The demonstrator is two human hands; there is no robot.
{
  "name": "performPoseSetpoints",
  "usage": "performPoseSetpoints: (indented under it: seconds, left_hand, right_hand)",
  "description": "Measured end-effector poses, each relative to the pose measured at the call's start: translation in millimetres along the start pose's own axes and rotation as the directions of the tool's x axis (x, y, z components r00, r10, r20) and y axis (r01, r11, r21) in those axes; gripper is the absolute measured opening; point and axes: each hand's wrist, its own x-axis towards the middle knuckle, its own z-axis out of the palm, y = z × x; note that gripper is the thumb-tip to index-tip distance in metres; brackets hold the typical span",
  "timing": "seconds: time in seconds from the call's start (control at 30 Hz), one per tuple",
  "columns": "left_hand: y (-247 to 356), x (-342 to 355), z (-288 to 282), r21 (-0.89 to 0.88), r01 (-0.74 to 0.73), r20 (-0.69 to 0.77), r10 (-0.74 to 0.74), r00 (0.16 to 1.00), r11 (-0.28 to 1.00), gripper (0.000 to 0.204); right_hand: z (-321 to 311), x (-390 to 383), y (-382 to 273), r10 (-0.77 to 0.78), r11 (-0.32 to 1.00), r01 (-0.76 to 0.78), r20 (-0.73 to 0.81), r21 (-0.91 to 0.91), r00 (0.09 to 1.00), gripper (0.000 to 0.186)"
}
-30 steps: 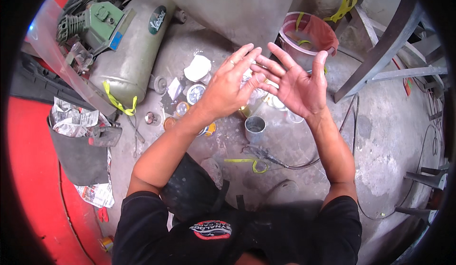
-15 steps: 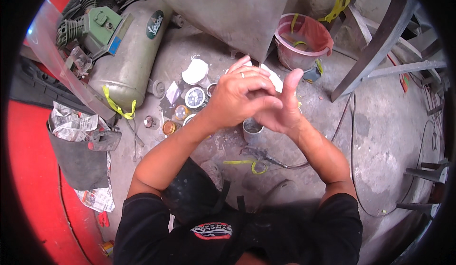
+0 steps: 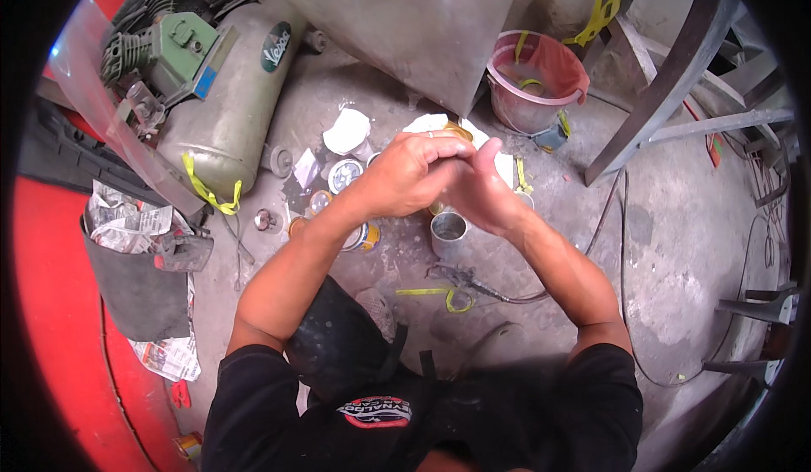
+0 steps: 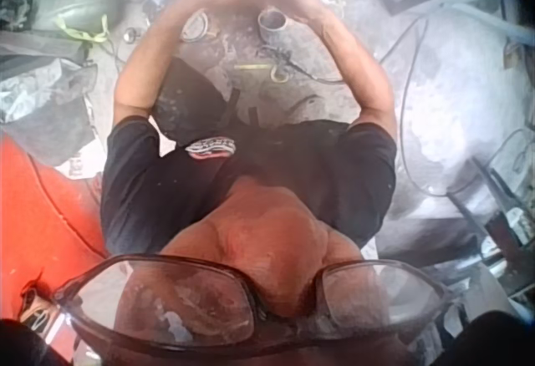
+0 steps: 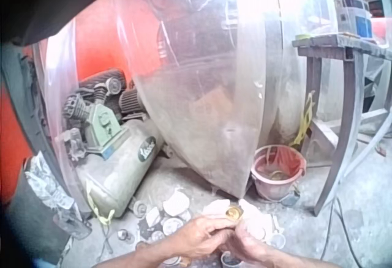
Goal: The person sits on the floor of a workshop and pours a liquid from a gold paint thinner can into a clear plastic cup. They then use a white cloth to wipe the exterior of the cup and the can, cleaning up spills on the floor. Finally, they pick up a metal paint mixing stick and inspect the contents of the cup.
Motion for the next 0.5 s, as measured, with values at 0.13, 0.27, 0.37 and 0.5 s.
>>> performPoseSetpoints:
  seconds: [0.13, 0.27, 0.37, 0.5]
  left_hand:
    - [-3, -1, 9, -0.192, 0.109, -0.221, -0.151, 0.963, 0.975, 0.030]
    - [3, -5, 21, -0.597, 0.323, 0.012, -0.395, 0.919, 0.734, 0.041]
    - [9, -4, 36, -0.508, 0.322, 0.015, -0.366, 0.931, 0.799, 0.042]
    - [11, 3, 30, -0.479, 0.359, 0.026, -0.395, 0.918, 0.801, 0.046]
  right_hand:
    - [-25, 2, -16, -0.192, 0.812, -0.058, -0.360, -0.581, 0.913, 0.071]
    - [-23, 0, -19, -0.755, 0.351, 0.049, -0.251, -0.935, 0.605, 0.039]
    - [-24, 1, -19, -0.838, 0.153, 0.089, -0.082, -0.984, 0.539, 0.038]
    - [-27, 1, -17, -0.848, -0.045, 0.120, 0.102, -0.992, 0.520, 0.038]
